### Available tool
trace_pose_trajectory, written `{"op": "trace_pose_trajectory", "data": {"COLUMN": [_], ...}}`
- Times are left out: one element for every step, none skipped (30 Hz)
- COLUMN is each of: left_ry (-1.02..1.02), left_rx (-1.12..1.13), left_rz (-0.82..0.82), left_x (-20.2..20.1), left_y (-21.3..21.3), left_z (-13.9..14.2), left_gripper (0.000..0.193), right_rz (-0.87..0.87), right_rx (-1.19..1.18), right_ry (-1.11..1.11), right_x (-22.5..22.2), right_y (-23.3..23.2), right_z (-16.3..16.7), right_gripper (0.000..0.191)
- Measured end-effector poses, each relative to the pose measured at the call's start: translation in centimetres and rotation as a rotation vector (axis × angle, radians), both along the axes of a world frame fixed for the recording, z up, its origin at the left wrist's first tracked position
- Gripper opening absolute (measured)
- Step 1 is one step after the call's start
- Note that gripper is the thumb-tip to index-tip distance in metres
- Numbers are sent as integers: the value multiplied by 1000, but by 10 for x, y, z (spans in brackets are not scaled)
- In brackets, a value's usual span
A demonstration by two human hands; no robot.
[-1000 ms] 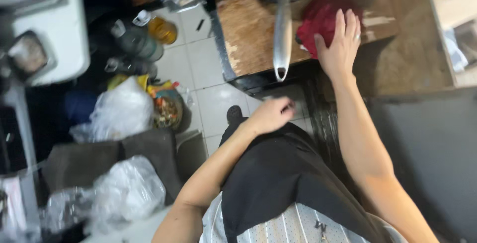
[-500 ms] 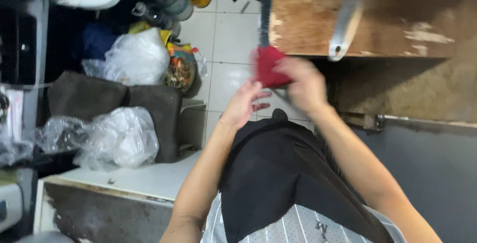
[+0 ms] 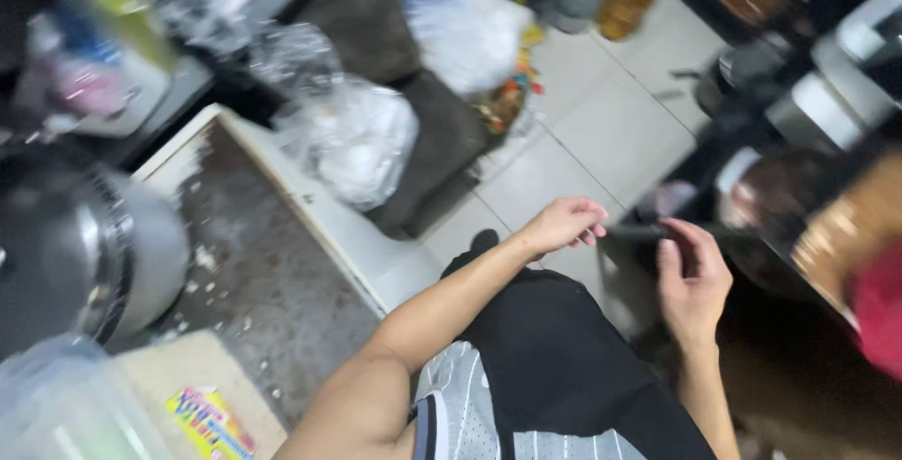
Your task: The person stirs a thick greenish mixture in a pan on a stovetop with a spatula, holding the pan handle with the other hand. They then carry a pot lid and a metal bowl to a small sink and wash them with a sponge under running water.
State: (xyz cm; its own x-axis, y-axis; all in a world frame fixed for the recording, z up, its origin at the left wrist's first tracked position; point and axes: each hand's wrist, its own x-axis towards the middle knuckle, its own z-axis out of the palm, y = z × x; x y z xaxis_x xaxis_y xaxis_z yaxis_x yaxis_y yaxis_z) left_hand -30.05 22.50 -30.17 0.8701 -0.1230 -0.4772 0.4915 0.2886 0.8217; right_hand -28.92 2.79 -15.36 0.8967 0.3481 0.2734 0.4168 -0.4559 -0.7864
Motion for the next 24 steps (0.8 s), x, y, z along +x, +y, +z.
{"op": "trace_pose_trajectory", "data": {"left_ry": [2,7,1,-8,-17,-19,-23,-25,-15,-11,-3,31,68,110,124,143,161,156,160,-120,-436,-315,-34,24], "left_rx": [12,22,39,53,72,80,83,89,96,98,99,100,102,102,141,176,213,266,331,108,-113,-108,2,-18], "left_rz": [22,37,81,122,167,214,265,324,381,449,532,617,711,809,901,987,1068,1203,1324,1553,1713,1924,2038,2098], "left_x": [0,-2,-4,-7,-12,-17,-24,-31,-39,-48,-58,-70,-82,-98,-115,-135,-156,-177,-199,-218,-237,-248,-258,-262], "left_y": [19,36,54,72,88,105,119,135,147,161,173,185,197,206,215,220,223,221,216,207,194,184,165,155], "left_z": [-5,-7,-11,-12,-14,-14,-13,-13,-11,-11,-10,-10,-10,-10,-10,-11,-11,-10,-9,-8,-6,-1,-4,-5], "left_gripper": [29,29,29,29,29,29,29,29,29,29,29,29,28,28,27,27,27,28,28,30,36,37,37,35], "right_rz": [138,255,362,484,642,851,1034,1213,1355,1492,1619,1721,1824,1909,1971,2020,2048,2022,1956,1889,1736,1599,1491,1416], "right_rx": [50,138,221,298,380,474,558,635,692,744,789,820,856,880,905,932,950,963,957,947,887,823,755,715], "right_ry": [61,110,158,189,194,200,219,242,269,294,332,371,408,453,493,527,554,588,606,610,569,538,504,460], "right_x": [2,2,3,4,4,7,10,12,14,16,16,19,19,20,20,20,23,29,33,41,49,58,68,75], "right_y": [32,58,79,95,109,120,136,155,175,198,220,243,265,288,306,323,342,360,382,405,433,463,498,532], "right_z": [16,41,66,94,122,149,169,183,192,196,198,197,194,190,187,183,177,173,165,157,149,142,136,133], "right_gripper": [23,25,28,27,27,26,25,25,24,24,23,23,22,22,22,21,21,20,20,20,20,19,19,19]}}
